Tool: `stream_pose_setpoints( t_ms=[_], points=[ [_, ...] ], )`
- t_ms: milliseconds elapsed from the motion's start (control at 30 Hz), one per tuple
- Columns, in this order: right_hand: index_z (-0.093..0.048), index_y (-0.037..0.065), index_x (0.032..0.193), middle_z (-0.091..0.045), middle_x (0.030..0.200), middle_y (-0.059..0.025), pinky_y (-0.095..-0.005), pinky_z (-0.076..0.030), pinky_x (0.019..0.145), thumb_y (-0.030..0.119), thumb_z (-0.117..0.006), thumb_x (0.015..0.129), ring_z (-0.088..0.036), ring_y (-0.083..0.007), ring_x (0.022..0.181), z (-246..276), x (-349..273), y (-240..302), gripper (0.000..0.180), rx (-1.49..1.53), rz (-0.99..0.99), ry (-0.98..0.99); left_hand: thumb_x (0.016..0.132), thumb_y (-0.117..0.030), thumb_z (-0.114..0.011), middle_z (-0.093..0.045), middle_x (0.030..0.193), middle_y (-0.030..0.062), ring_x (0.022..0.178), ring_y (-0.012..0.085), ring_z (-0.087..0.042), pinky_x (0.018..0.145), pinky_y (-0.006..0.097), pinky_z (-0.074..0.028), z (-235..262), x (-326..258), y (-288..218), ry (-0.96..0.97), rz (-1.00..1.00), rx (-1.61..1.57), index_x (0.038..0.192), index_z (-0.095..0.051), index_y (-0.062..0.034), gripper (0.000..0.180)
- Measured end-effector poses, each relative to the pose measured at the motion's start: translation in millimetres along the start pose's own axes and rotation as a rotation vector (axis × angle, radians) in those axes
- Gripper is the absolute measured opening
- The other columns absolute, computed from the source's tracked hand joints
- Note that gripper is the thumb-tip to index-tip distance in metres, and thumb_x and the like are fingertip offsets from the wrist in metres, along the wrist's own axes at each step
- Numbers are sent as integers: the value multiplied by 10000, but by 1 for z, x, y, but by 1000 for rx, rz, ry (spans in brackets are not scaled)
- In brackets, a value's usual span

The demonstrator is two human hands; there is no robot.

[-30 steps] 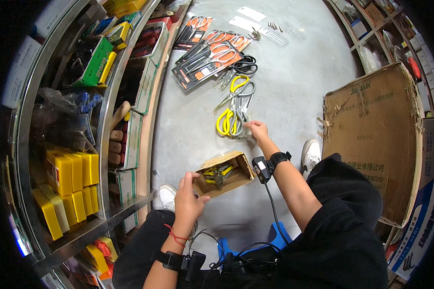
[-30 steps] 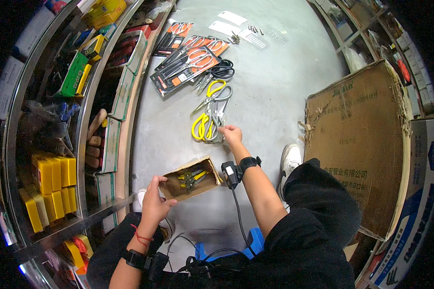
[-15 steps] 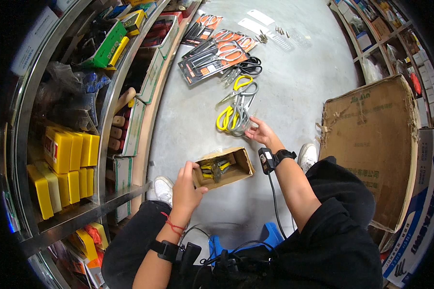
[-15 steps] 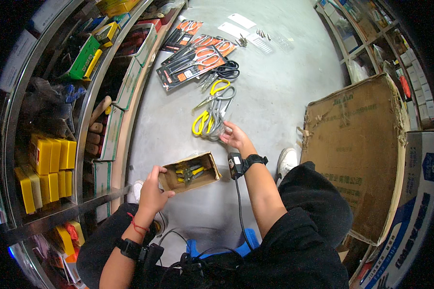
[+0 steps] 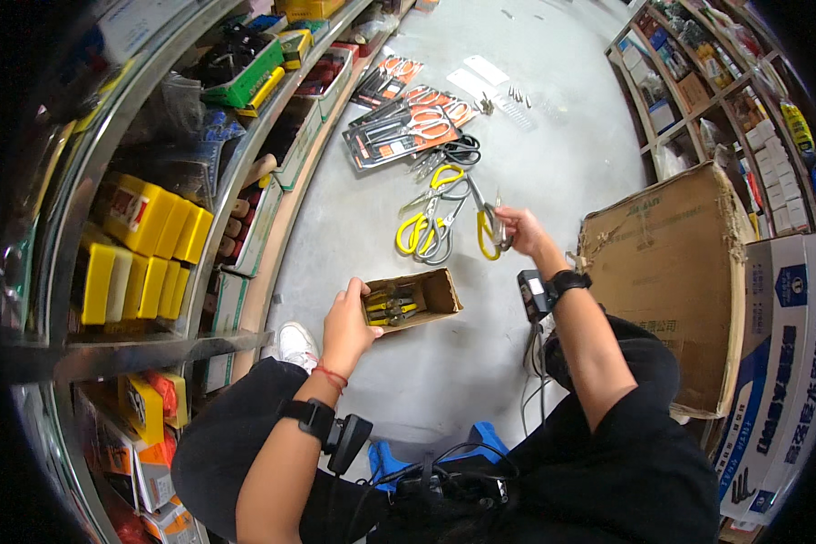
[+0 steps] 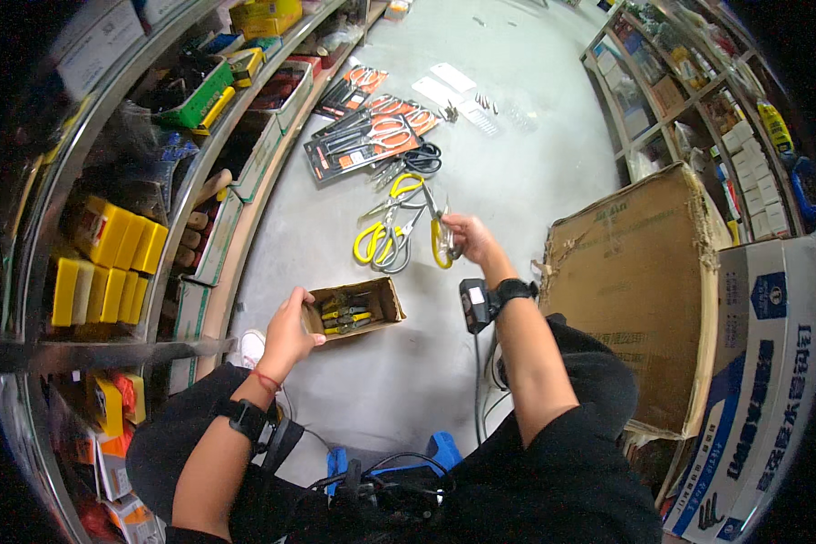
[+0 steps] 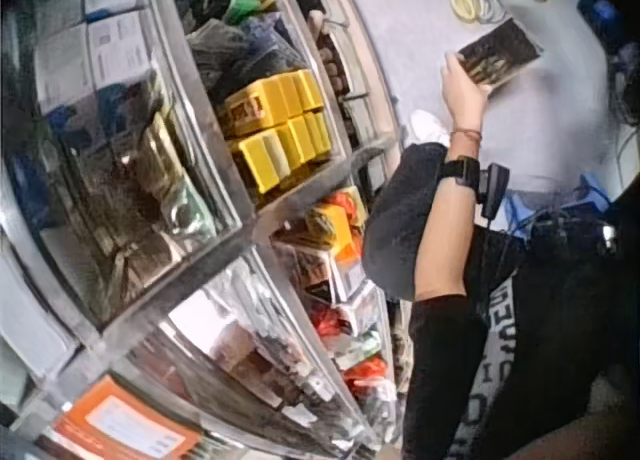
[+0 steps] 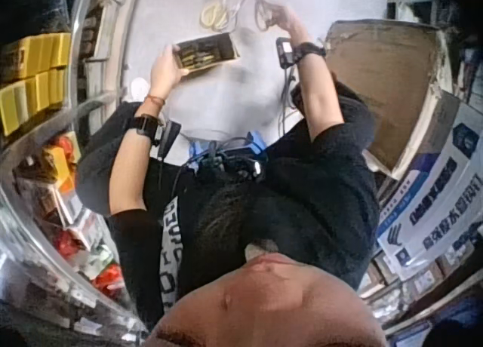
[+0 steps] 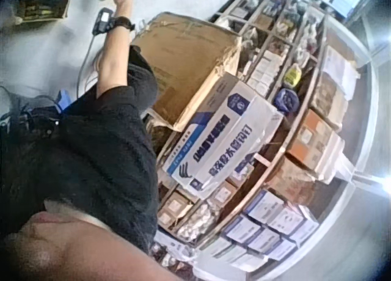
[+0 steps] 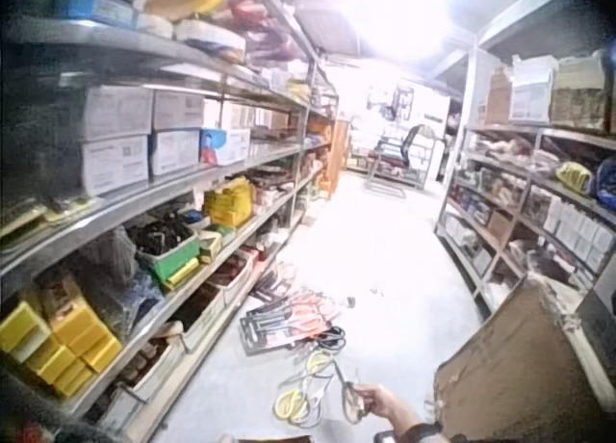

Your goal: Organize various pairs of scissors and other handheld tools into a cardboard box.

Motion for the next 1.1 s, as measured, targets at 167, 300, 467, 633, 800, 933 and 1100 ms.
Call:
stream_pose_setpoints(
  t_ms=[167,300,467,633,800,933,1100],
  points=[
    [-462,55,735,-339,525,63,-159,-242,418,121,-500,715,-293,-31,439,-56,-69,100,79,-137,233,368,483,-135,-702,-480,909,152,769,326,-498,646,363,-406,8,2,1,49,38,270,911,-399,-71,529],
    [-492,33,792,-384,638,33,-154,-296,479,84,-510,695,-326,-24,481,-108,-157,127,111,199,432,697,538,-377,-651,-351,1107,187,745,290,-535,697,355,-405,27,-6,-70,-56,-37,560,997,-440,-95,578],
    [-430,66,658,-359,627,16,-204,-288,568,185,-559,636,-365,-90,577,-144,-241,114,177,279,576,909,688,-302,-591,-444,1031,77,806,121,-490,654,218,-410,54,-40,-177,366,-279,-1023,1134,-314,-84,569],
    [-476,60,635,-418,655,-8,-231,-298,602,194,-601,621,-383,-109,624,-168,-268,72,184,-51,579,919,749,-313,-510,-411,682,-30,570,49,-404,466,174,-349,66,-74,-160,102,-268,-1338,869,-391,-96,275],
    [-486,32,647,-484,819,-35,-234,-336,708,201,-624,635,-443,-115,766,-154,-273,64,218,-112,478,972,710,-351,-534,-372,548,-40,415,16,-311,321,136,-197,53,-66,-150,156,-98,-1465,707,-386,-112,282],
    [-506,35,718,-502,897,-39,-228,-355,719,146,-592,674,-463,-110,799,-141,-269,70,146,-197,438,770,680,-215,-619,-403,508,-44,361,15,-313,301,149,-205,59,-69,-149,24,-121,-1215,612,-419,-110,236],
    [-521,78,884,-529,803,34,-194,-384,612,137,-546,722,-490,-44,721,-108,-254,92,175,45,525,419,634,-110,-648,-410,511,-54,397,23,-361,339,161,-260,59,-80,-162,53,-175,-833,595,-444,-90,209]
  ],
)
Point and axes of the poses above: each hand's wrist, its own x-axis towards the middle knuckle, its own z-axis out of the back of the hand, y = z × x, the point moved 4 cm from there along x, towards the middle knuckle
